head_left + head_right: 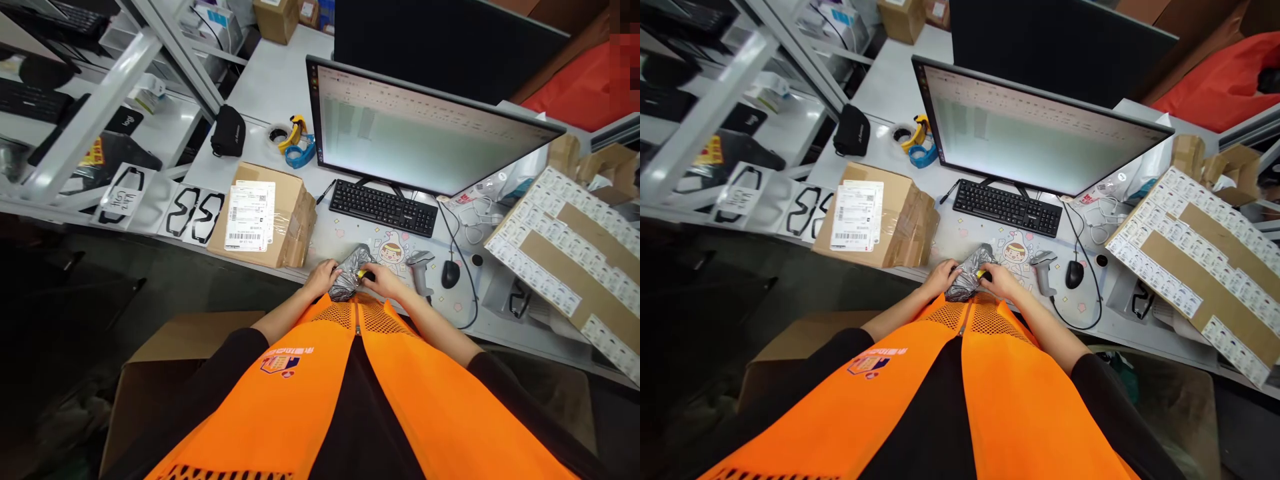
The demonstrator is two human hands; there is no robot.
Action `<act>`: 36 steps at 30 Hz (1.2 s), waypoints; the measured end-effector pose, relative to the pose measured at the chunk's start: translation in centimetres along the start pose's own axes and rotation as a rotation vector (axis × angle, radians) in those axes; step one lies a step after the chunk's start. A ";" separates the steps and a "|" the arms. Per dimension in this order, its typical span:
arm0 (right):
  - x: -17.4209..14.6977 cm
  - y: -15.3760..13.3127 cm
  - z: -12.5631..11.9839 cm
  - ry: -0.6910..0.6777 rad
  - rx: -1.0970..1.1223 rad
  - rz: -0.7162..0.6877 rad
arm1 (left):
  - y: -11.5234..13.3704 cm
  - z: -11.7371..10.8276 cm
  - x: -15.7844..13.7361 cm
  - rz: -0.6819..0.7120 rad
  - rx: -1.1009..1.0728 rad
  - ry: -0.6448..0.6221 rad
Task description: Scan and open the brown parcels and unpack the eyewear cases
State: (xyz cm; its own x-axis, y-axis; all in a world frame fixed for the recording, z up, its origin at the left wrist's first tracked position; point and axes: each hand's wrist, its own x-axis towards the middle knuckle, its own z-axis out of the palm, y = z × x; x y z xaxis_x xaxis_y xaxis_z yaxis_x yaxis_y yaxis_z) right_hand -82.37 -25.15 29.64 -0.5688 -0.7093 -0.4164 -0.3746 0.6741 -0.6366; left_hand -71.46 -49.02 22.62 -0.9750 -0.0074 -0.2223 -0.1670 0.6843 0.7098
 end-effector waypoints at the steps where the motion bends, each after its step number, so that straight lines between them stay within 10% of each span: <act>1: -0.6 0.0 0.3 -0.006 0.011 -0.004 | 0.2 -0.1 -0.4 0.003 0.026 0.001; 7: -3.1 0.0 1.8 -0.023 0.038 0.003 | 1.6 -1.5 -0.6 -0.158 0.230 -0.150; 21: -3.8 -0.4 2.2 -0.018 0.044 0.050 | 2.0 -4.1 -3.6 0.014 0.267 -0.222; 36: -3.9 -0.2 1.4 -0.031 -0.007 0.062 | 4.8 -1.2 -0.6 0.057 0.381 -0.369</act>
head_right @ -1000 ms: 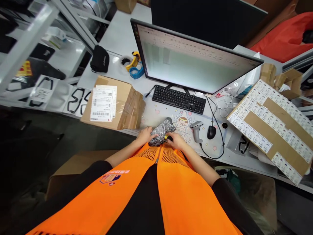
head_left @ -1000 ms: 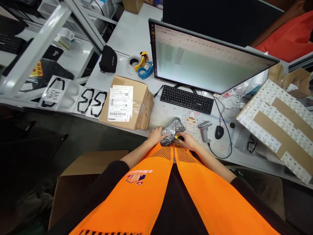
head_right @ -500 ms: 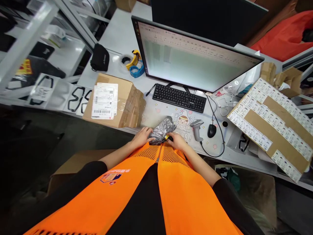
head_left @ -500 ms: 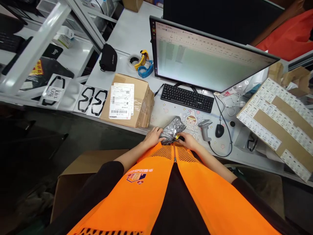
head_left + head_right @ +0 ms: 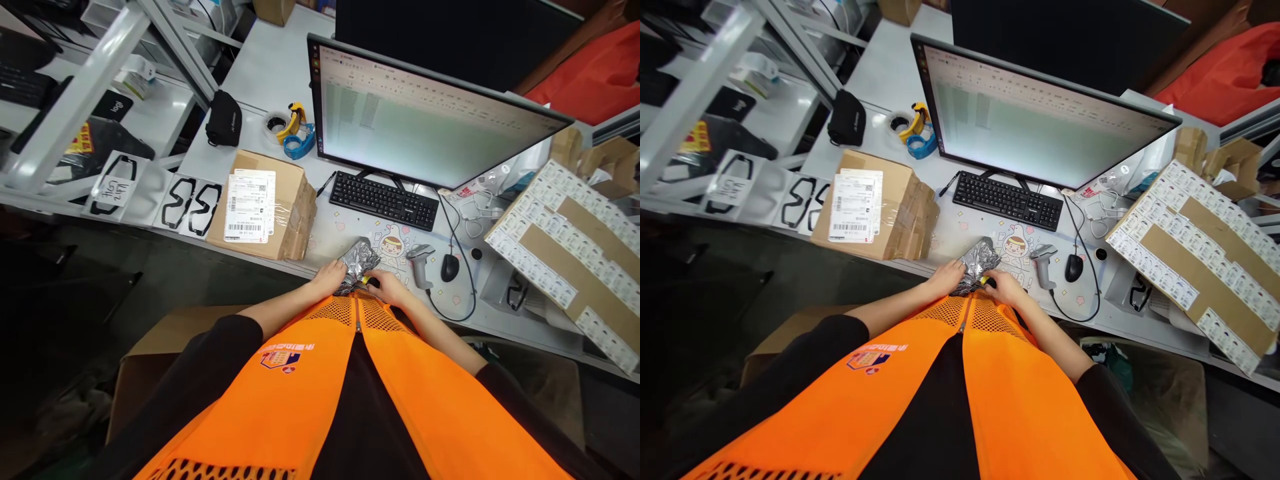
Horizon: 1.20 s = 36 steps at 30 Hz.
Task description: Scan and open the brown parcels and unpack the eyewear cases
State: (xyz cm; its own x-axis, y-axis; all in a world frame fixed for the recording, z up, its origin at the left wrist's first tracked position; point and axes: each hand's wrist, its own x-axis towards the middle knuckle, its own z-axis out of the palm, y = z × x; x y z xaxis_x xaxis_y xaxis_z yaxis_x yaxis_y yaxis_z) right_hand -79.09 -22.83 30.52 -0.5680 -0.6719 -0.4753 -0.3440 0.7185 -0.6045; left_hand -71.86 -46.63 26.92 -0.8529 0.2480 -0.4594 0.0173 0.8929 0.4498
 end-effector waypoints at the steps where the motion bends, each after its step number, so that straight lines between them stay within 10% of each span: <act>1: 0.0 -0.1 0.0 -0.008 -0.011 -0.006 | -0.2 0.1 0.1 0.019 -0.003 -0.001; 15: 1.1 -2.8 0.1 -0.122 -0.289 0.069 | -2.7 1.0 1.1 0.209 0.035 -0.011; 23: 0.9 0.3 -3.1 0.019 -0.379 0.264 | -2.6 0.3 0.9 0.210 0.001 -0.024; 36: -0.7 1.3 0.1 0.037 -0.080 0.058 | 0.5 0.3 2.2 -0.172 -0.220 0.249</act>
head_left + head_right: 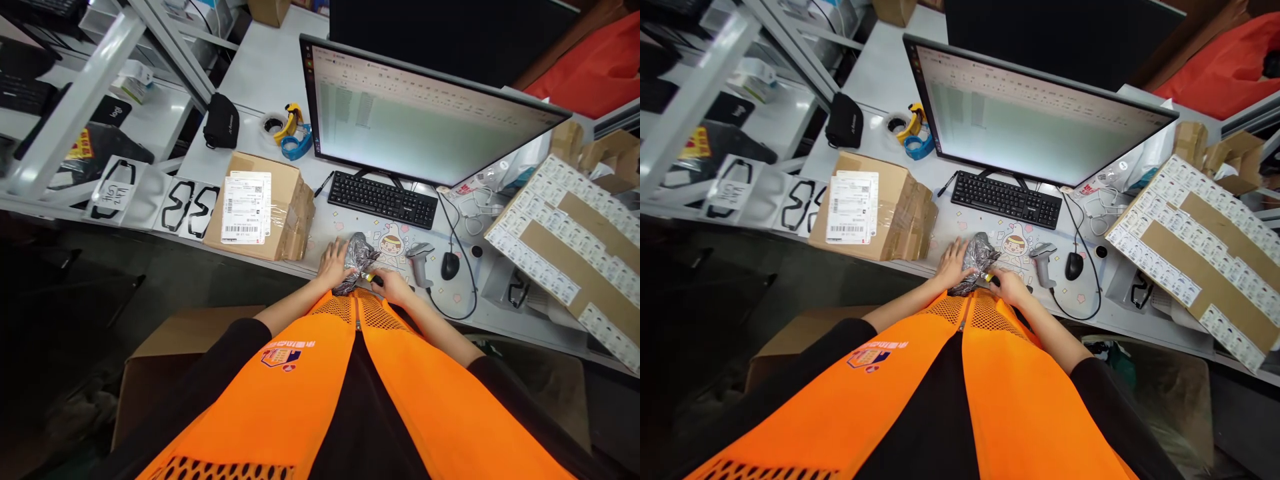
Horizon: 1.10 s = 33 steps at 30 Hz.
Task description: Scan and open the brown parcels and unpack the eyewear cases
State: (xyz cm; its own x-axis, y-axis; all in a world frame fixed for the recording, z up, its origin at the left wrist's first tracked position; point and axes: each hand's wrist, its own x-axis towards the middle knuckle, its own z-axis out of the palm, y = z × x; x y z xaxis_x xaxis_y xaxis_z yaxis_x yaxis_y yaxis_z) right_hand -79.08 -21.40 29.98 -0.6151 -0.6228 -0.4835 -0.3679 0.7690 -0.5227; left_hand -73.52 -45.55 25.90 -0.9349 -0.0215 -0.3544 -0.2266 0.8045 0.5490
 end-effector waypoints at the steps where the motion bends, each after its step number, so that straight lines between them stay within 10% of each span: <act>1: 0.1 -0.2 0.0 -0.004 0.011 -0.005 | -0.2 0.3 0.2 -0.039 -0.059 -0.047; 17: 3.0 -3.4 -0.5 -0.104 -0.173 -0.075 | -0.9 0.4 0.3 -0.168 -0.148 -0.074; 25: 2.2 4.4 -3.4 0.198 -0.189 0.243 | -2.1 0.1 1.5 -0.198 -0.082 -0.036; 33: 3.2 7.5 2.4 0.284 0.000 0.506 | -1.6 -0.3 1.5 -0.144 -0.089 -0.051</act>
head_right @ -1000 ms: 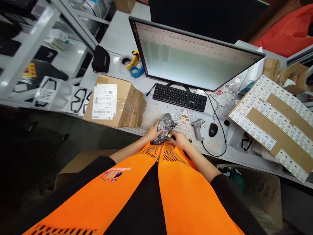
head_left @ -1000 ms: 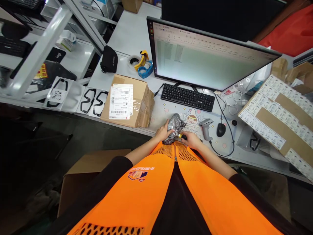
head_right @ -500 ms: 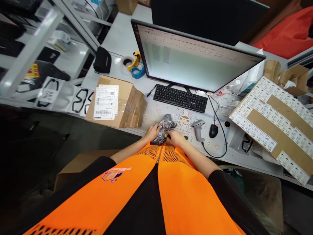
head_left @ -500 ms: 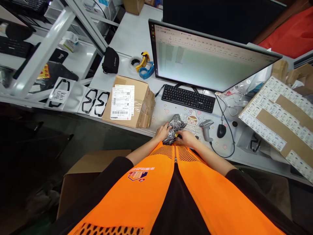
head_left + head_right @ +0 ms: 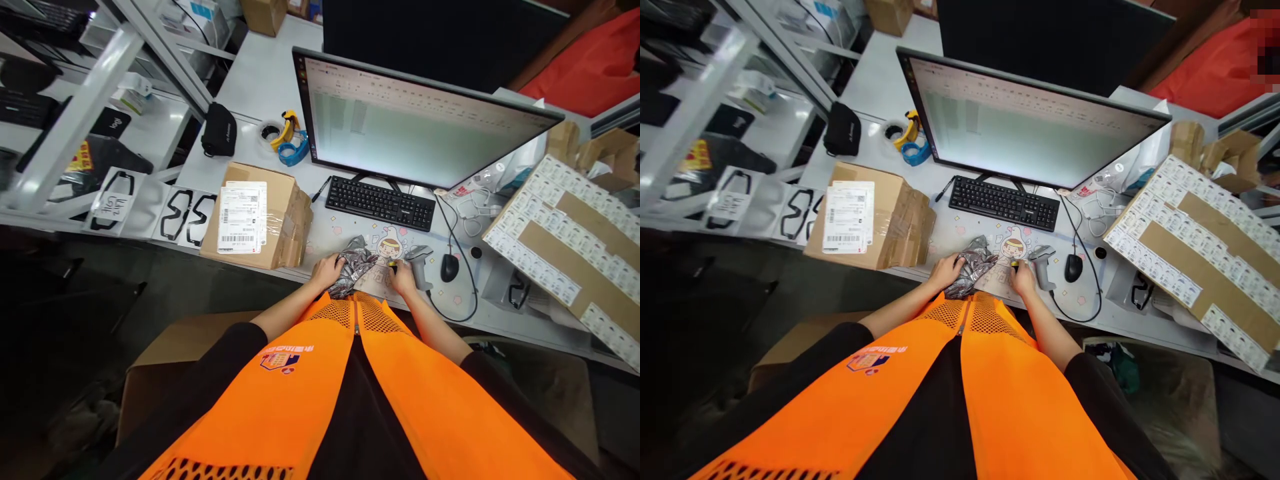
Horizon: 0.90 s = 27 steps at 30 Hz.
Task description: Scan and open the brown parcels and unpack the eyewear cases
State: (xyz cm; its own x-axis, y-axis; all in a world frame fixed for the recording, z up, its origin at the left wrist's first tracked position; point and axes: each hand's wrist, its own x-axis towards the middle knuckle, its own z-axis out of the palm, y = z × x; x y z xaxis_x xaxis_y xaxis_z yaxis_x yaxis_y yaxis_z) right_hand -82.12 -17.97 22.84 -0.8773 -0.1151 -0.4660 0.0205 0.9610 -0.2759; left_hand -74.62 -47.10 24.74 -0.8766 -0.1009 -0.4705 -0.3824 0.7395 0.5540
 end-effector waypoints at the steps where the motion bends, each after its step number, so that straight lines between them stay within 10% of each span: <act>1: 0.1 -0.1 0.6 0.021 0.014 0.021 | 0.3 0.0 0.0 0.017 -0.016 0.003; 8: -0.6 -2.8 2.7 0.225 0.281 -0.077 | 2.0 0.3 0.4 -0.024 -0.009 -0.079; 15: -2.5 -8.2 5.8 0.075 0.540 -0.107 | 1.7 0.9 0.6 -0.068 0.046 0.005; 27: -2.3 -5.4 6.1 0.129 0.706 -0.012 | -0.2 0.1 3.7 -0.226 -0.267 0.139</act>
State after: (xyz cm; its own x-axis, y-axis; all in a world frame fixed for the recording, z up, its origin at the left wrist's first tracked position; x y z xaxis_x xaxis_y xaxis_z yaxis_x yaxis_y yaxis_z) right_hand -77.30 -24.46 20.31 -0.9282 -0.0521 -0.3685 0.2776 0.5625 -0.7788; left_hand -77.81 -47.57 22.84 -0.7859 -0.3447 -0.5134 -0.6171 0.4904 0.6154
